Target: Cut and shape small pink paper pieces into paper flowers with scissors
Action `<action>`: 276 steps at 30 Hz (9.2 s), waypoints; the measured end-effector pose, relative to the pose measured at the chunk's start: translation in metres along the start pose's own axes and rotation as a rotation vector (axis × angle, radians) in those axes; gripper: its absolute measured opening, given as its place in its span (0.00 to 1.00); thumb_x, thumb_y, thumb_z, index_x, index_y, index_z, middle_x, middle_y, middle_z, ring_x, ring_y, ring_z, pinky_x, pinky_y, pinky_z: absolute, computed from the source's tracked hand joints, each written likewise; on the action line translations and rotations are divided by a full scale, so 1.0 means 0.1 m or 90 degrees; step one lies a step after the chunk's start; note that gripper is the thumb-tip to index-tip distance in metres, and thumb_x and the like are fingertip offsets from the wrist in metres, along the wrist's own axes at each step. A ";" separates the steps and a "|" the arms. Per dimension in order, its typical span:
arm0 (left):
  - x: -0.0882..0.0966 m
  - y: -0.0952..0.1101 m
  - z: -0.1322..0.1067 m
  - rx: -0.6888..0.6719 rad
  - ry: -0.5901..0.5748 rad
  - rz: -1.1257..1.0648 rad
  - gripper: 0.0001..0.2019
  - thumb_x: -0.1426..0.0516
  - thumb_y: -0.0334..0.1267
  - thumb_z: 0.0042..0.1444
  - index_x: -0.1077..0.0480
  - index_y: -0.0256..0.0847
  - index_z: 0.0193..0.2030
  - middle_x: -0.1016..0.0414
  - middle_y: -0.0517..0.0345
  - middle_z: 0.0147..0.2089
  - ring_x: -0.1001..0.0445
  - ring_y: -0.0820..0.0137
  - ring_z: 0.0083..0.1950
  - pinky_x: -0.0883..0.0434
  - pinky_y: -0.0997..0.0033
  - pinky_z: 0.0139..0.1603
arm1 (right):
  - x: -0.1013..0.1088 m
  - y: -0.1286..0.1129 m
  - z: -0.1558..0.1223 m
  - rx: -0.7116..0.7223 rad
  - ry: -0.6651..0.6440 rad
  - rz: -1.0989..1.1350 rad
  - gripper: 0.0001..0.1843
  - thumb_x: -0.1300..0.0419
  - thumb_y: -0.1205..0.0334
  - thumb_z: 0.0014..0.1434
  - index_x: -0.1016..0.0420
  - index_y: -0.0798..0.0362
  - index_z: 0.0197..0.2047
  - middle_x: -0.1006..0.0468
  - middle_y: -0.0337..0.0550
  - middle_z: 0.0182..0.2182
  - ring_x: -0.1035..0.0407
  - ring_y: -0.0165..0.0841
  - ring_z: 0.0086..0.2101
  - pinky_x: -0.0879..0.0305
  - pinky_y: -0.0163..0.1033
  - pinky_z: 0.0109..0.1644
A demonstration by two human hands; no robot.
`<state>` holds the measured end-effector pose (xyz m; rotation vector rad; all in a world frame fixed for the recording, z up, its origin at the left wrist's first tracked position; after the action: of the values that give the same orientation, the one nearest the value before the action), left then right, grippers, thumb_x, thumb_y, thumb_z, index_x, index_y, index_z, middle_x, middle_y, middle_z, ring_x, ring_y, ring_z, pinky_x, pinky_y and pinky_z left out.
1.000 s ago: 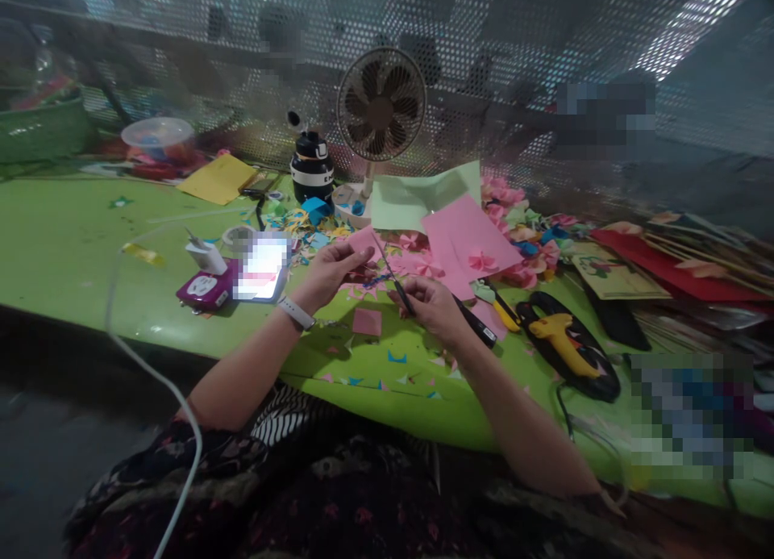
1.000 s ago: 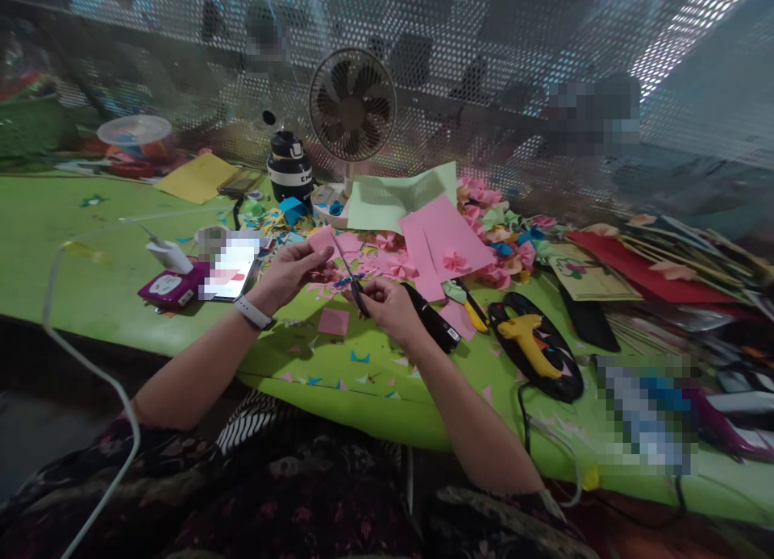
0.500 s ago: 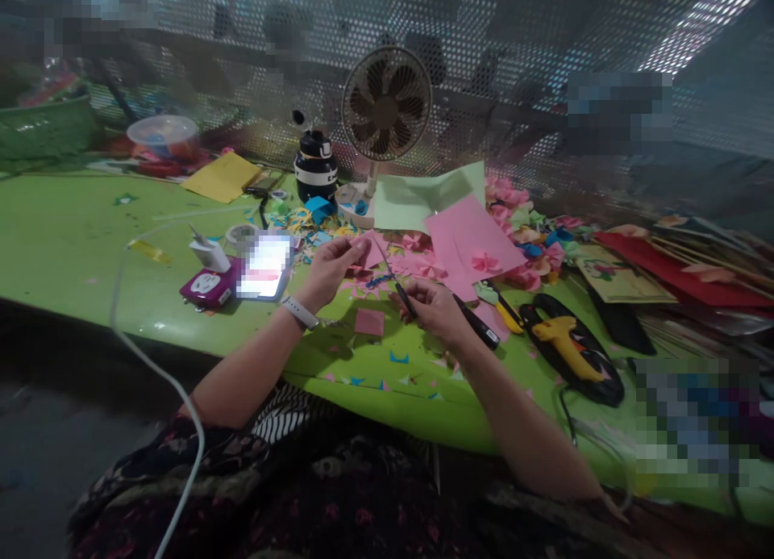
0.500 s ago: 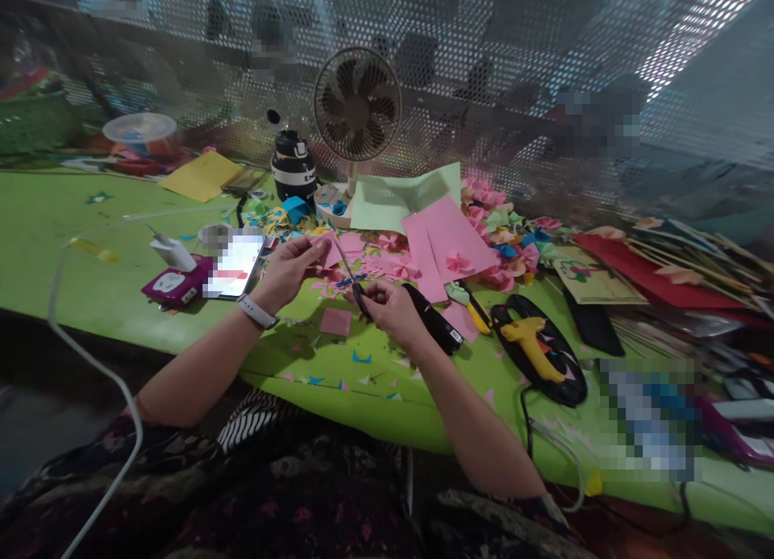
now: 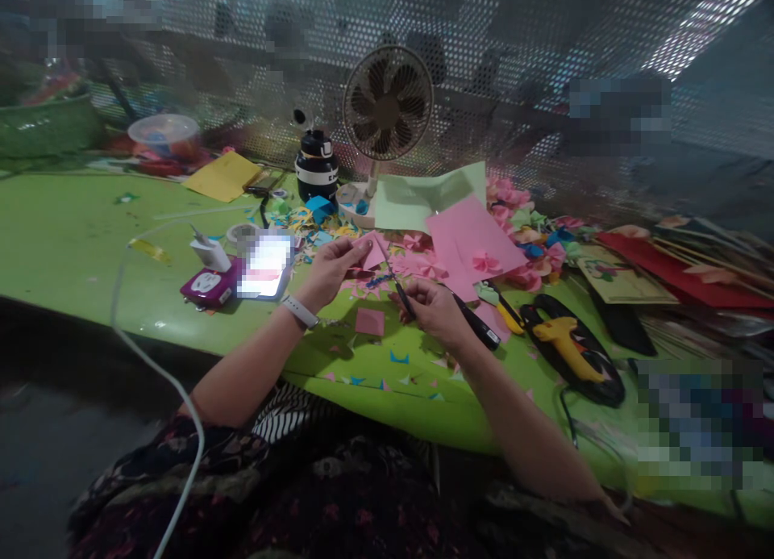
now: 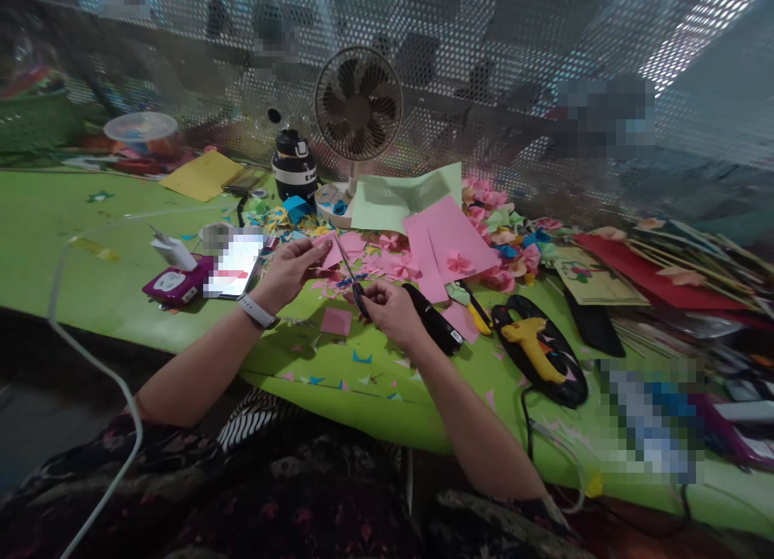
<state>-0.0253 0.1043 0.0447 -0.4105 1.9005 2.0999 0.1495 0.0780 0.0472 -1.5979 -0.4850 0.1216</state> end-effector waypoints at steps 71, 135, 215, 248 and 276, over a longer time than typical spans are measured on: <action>0.53 0.22 0.14 -0.037 0.164 0.149 0.06 0.33 0.31 0.48 0.21 0.36 0.35 0.20 0.56 0.30 0.22 0.73 0.31 0.24 0.73 0.36 | 0.17 0.05 0.10 0.025 0.052 -0.556 0.16 0.33 0.50 0.56 0.29 0.51 0.25 0.23 0.44 0.24 0.33 0.34 0.24 0.44 0.38 0.26; -0.24 -0.23 -0.10 0.026 -0.177 0.236 0.29 0.37 0.32 0.59 0.33 0.36 0.67 0.18 0.42 0.54 0.18 0.62 0.53 0.20 0.62 0.52 | -0.09 -0.30 0.20 0.297 0.059 -0.598 0.18 0.41 0.64 0.63 0.22 0.54 0.55 0.17 0.50 0.49 0.24 0.40 0.44 0.32 0.41 0.43; 0.28 0.10 0.04 -0.068 0.160 -0.102 0.03 0.32 0.36 0.56 0.20 0.42 0.36 0.16 0.58 0.37 0.17 0.73 0.38 0.23 0.80 0.35 | 0.96 -0.44 0.28 0.341 0.378 -0.565 0.07 0.42 0.65 0.63 0.21 0.52 0.38 0.17 0.47 0.40 0.24 0.37 0.36 0.29 0.44 0.47; 0.23 0.09 0.01 -0.085 0.171 -0.103 0.04 0.32 0.36 0.54 0.21 0.42 0.34 0.17 0.58 0.33 0.18 0.74 0.35 0.24 0.80 0.33 | 1.63 -0.73 -0.05 0.270 0.466 -0.529 0.07 0.40 0.61 0.61 0.20 0.50 0.37 0.17 0.45 0.37 0.23 0.40 0.36 0.28 0.49 0.49; 0.41 0.18 0.06 -0.139 0.213 -0.067 0.05 0.33 0.41 0.56 0.21 0.45 0.37 0.17 0.58 0.35 0.17 0.71 0.39 0.26 0.77 0.35 | 0.01 -0.30 0.61 0.249 0.045 -0.797 0.14 0.42 0.74 0.63 0.20 0.52 0.47 0.18 0.52 0.47 0.23 0.43 0.44 0.27 0.44 0.41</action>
<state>-0.0704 0.1093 0.0452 -0.9419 1.7686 2.2887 0.1214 0.1352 0.0705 -0.7056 -1.2282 -0.7383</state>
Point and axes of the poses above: each hand's wrist, its own z-axis towards the middle knuckle, its own x-axis out of the back of the hand, y = z × x, the point moved 9 cm from there along z, towards the middle knuckle
